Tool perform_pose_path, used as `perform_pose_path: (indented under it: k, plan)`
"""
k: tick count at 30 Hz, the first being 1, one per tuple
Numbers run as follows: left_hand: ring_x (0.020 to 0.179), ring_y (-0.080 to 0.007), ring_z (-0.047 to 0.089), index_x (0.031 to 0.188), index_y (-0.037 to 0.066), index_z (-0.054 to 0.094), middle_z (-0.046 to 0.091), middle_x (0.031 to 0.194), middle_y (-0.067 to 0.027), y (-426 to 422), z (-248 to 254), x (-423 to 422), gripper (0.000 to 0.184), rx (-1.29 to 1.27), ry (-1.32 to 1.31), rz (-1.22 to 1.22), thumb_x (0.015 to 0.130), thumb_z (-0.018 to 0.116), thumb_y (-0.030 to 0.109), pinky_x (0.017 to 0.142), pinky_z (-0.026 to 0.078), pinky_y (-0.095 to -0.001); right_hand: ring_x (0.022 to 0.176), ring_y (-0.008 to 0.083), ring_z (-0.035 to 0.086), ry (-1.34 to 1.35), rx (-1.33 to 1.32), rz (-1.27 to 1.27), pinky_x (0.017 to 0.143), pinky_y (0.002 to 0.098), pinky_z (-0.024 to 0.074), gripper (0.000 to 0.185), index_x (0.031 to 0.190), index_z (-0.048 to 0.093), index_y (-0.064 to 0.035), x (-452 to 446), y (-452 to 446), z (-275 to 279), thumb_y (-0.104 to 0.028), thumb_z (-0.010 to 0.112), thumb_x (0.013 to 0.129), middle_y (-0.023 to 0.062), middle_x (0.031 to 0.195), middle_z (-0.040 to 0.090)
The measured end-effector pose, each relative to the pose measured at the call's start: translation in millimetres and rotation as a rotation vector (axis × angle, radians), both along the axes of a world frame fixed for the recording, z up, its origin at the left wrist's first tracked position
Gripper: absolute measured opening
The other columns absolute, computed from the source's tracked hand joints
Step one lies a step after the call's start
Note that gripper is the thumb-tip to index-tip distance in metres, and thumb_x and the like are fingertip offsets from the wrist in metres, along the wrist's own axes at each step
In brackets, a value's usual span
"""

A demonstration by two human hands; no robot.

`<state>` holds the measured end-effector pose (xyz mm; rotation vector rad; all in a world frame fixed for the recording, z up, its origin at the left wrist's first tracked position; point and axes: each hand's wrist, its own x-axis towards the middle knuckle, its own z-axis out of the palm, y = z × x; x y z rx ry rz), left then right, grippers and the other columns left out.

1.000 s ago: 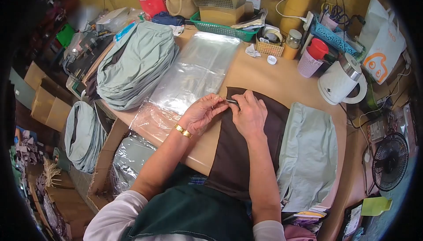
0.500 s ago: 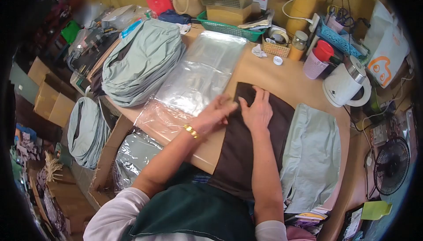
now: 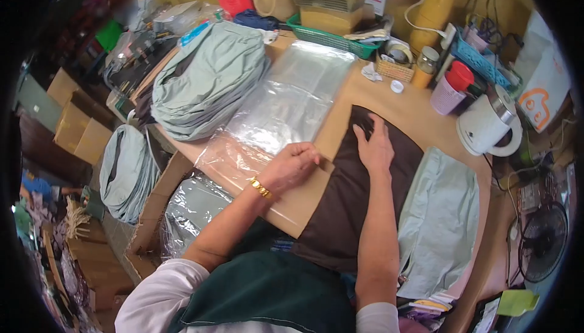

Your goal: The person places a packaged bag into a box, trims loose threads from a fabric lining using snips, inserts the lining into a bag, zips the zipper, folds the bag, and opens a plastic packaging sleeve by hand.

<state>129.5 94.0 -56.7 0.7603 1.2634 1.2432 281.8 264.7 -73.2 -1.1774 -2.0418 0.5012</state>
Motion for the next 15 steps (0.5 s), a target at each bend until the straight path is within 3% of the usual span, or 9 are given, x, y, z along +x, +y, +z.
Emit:
perform_pose_path:
  k: [2, 4, 8, 10, 15]
  plan:
    - [0.048, -0.0033, 0.033, 0.083, 0.007, 0.061, 0.040, 0.056, 0.0078, 4.7, -8.6, 0.1, 0.024, 0.116, -0.115, 0.095, 0.101, 0.055, 0.021, 0.044, 0.024, -0.0219, 0.100, 0.0286, 0.064, 0.003, -0.089, 0.171, 0.085, 0.0417, 0.0504, 0.030, 0.114, 0.065, -0.0153, 6.1, -3.2, 16.2, -0.028, 0.069, 0.088, 0.0115, 0.109, 0.061]
    - [0.047, -0.0024, 0.033, 0.082, 0.007, 0.060, 0.040, 0.055, 0.0077, 7.3, -12.8, -2.5, 0.025, 0.128, -0.123, 0.073, 0.102, 0.054, 0.022, 0.042, 0.023, -0.0216, 0.099, 0.0284, 0.063, -0.123, -0.005, 0.260, 0.084, 0.0408, 0.0504, 0.025, 0.108, 0.070, -0.0157, 10.9, -16.5, 38.8, -0.025, 0.071, 0.084, 0.0107, 0.102, 0.061]
    - [0.045, -0.0022, 0.033, 0.082, 0.007, 0.061, 0.040, 0.054, 0.0079, 6.2, -10.9, -4.9, 0.026, 0.075, -0.109, 0.083, 0.102, 0.055, 0.024, 0.040, 0.022, -0.0209, 0.097, 0.0287, 0.064, -0.280, -0.096, 0.424, 0.082, 0.0410, 0.0500, 0.027, 0.104, 0.071, -0.0132, 18.4, -36.9, 77.8, -0.021, 0.076, 0.078, 0.0096, 0.097, 0.062]
    - [0.047, -0.0006, 0.031, 0.084, 0.009, 0.061, 0.040, 0.056, 0.0096, 7.9, -15.3, -5.7, 0.026, 0.110, -0.101, 0.082, 0.101, 0.057, 0.027, 0.043, 0.022, -0.0186, 0.093, 0.0297, 0.064, -0.296, -0.148, 0.527, 0.081, 0.0413, 0.0496, 0.028, 0.096, 0.067, -0.0078, 19.9, -43.6, 84.7, -0.018, 0.079, 0.073, 0.0087, 0.090, 0.063]
    - [0.046, -0.0008, 0.031, 0.085, 0.009, 0.061, 0.040, 0.056, 0.0097, 8.3, -13.0, -6.3, 0.025, 0.109, -0.050, 0.074, 0.102, 0.056, 0.026, 0.042, 0.022, -0.0191, 0.083, 0.0305, 0.064, -0.282, -0.074, 0.484, 0.073, 0.0409, 0.0489, 0.032, 0.083, 0.057, -0.0037, 16.0, -51.6, 83.9, -0.015, 0.083, 0.068, 0.0089, 0.082, 0.063]
